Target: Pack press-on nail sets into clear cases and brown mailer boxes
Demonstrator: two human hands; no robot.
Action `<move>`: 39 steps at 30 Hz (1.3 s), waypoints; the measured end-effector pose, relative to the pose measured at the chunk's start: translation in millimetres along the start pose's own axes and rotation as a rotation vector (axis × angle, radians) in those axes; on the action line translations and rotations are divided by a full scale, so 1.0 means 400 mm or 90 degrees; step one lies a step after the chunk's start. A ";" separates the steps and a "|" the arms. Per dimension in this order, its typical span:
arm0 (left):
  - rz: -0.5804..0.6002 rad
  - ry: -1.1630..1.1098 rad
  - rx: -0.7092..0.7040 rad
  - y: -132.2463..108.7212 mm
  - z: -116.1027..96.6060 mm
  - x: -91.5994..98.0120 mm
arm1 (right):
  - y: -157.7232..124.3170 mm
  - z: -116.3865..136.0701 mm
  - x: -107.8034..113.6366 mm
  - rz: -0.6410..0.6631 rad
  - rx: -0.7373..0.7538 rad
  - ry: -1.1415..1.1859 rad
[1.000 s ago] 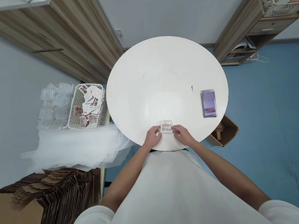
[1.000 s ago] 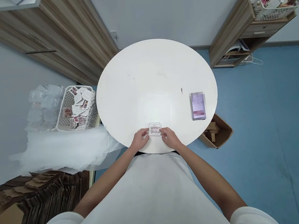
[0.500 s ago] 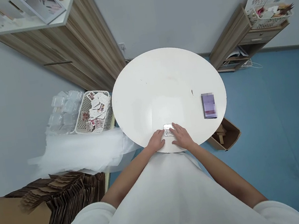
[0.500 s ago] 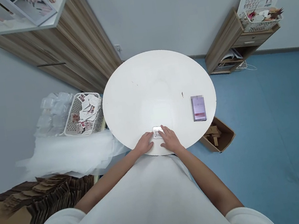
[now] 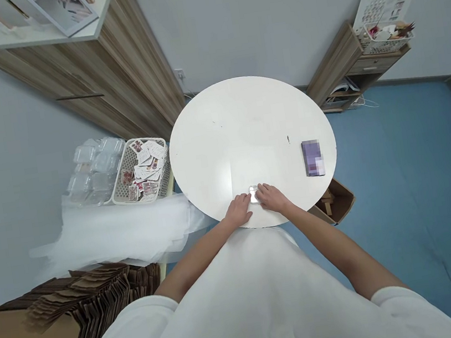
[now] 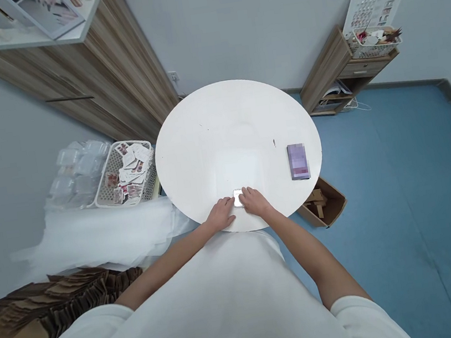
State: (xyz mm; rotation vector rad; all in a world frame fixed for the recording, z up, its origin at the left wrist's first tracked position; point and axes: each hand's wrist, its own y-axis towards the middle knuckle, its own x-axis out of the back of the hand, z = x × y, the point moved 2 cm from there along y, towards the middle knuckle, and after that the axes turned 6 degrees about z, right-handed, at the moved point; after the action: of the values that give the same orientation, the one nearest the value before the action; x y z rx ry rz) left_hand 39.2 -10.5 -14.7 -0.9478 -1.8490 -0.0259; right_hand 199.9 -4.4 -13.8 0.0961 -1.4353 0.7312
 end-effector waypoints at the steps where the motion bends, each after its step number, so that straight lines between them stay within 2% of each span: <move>1: -0.002 0.009 0.000 0.000 -0.002 0.002 | 0.001 0.000 0.000 -0.002 -0.006 -0.001; 7: -0.051 0.057 -0.033 0.004 -0.012 0.018 | -0.007 -0.009 0.023 0.009 0.021 0.064; 13: -0.053 0.068 -0.082 0.001 -0.015 0.016 | -0.033 -0.013 0.038 0.016 0.049 0.202; 21: -0.076 0.060 -0.106 0.000 -0.003 0.024 | -0.103 -0.006 -0.022 -0.068 -0.026 0.229; 25: -0.057 0.032 -0.100 0.001 0.001 0.032 | -0.124 0.000 -0.053 -0.090 -0.086 0.251; 30: -0.030 -0.014 -0.088 -0.008 0.001 0.036 | -0.137 0.013 -0.067 -0.143 -0.140 0.344; 35: -0.026 -0.112 -0.097 -0.006 0.008 0.058 | -0.140 0.007 -0.043 -0.120 -0.140 0.421; 39: 0.000 -0.202 -0.066 0.030 0.025 0.089 | -0.116 -0.027 -0.001 -0.073 -0.163 0.469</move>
State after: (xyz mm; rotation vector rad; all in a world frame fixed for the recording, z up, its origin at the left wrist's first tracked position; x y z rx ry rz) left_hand 32.5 22.8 3.8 -1.0711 -2.1565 0.0306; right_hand 232.8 -35.8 0.7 -0.2655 -0.7949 0.4118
